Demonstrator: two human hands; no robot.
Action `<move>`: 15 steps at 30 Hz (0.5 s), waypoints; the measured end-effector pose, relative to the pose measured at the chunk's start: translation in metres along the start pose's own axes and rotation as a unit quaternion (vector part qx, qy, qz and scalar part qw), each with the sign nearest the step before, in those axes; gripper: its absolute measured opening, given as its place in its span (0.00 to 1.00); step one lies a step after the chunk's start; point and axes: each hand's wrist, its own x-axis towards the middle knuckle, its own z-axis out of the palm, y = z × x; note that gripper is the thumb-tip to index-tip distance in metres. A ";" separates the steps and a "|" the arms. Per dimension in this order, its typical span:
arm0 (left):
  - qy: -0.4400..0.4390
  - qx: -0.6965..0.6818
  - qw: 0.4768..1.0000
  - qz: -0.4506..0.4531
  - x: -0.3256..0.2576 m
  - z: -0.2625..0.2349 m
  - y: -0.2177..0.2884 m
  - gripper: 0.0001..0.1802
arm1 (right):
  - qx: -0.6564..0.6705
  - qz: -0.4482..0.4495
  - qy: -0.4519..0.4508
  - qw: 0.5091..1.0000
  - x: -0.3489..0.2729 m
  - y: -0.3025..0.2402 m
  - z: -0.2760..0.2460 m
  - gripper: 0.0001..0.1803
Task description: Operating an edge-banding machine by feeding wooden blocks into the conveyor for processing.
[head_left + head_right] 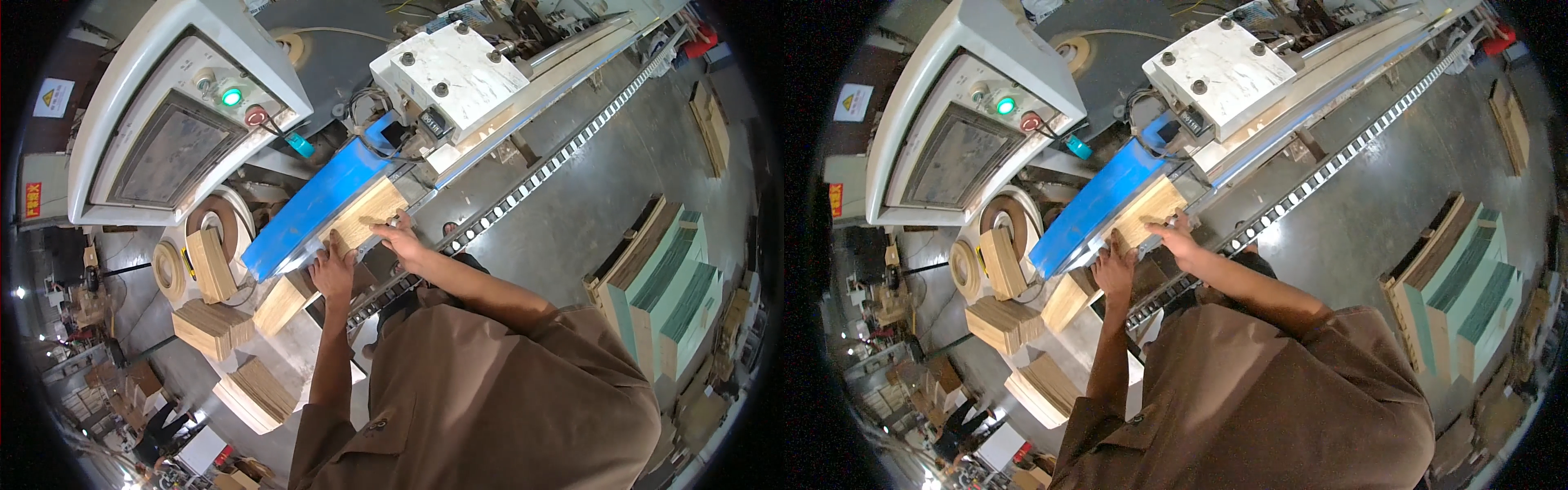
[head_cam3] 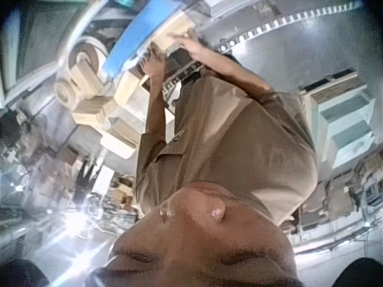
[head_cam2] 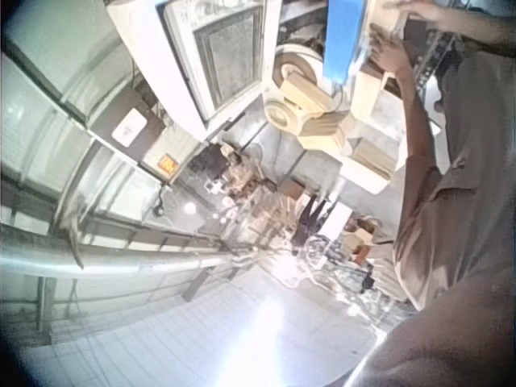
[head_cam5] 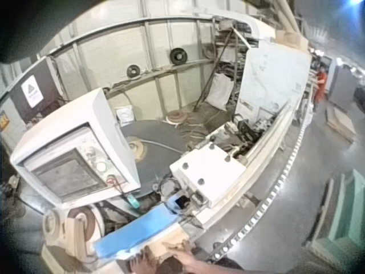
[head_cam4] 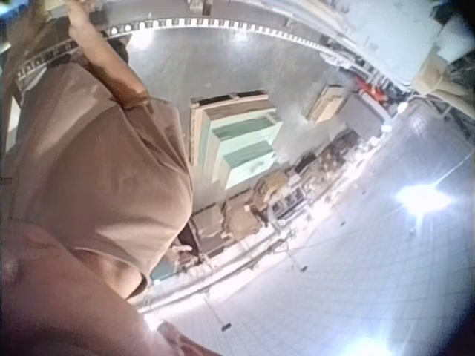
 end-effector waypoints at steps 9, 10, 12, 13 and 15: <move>-0.030 -0.033 0.999 0.012 0.006 0.019 -0.001 0.46 | 0.115 0.007 0.026 0.993 -0.010 -0.021 0.009 0.47; -0.016 -0.023 0.999 0.028 0.006 0.020 0.000 0.46 | 0.129 0.007 0.016 0.991 -0.004 -0.018 0.005 0.44; -0.031 -0.035 0.998 0.029 0.008 0.017 0.004 0.47 | 0.157 0.011 0.007 0.988 -0.005 -0.024 0.001 0.44; -0.045 -0.047 0.998 0.020 0.009 0.016 0.008 0.47 | 0.177 0.016 -0.008 0.984 -0.006 -0.027 -0.001 0.45; -0.017 -0.039 0.998 0.047 0.011 0.017 0.017 0.47 | 0.192 -0.008 0.015 0.981 -0.004 -0.029 -0.005 0.45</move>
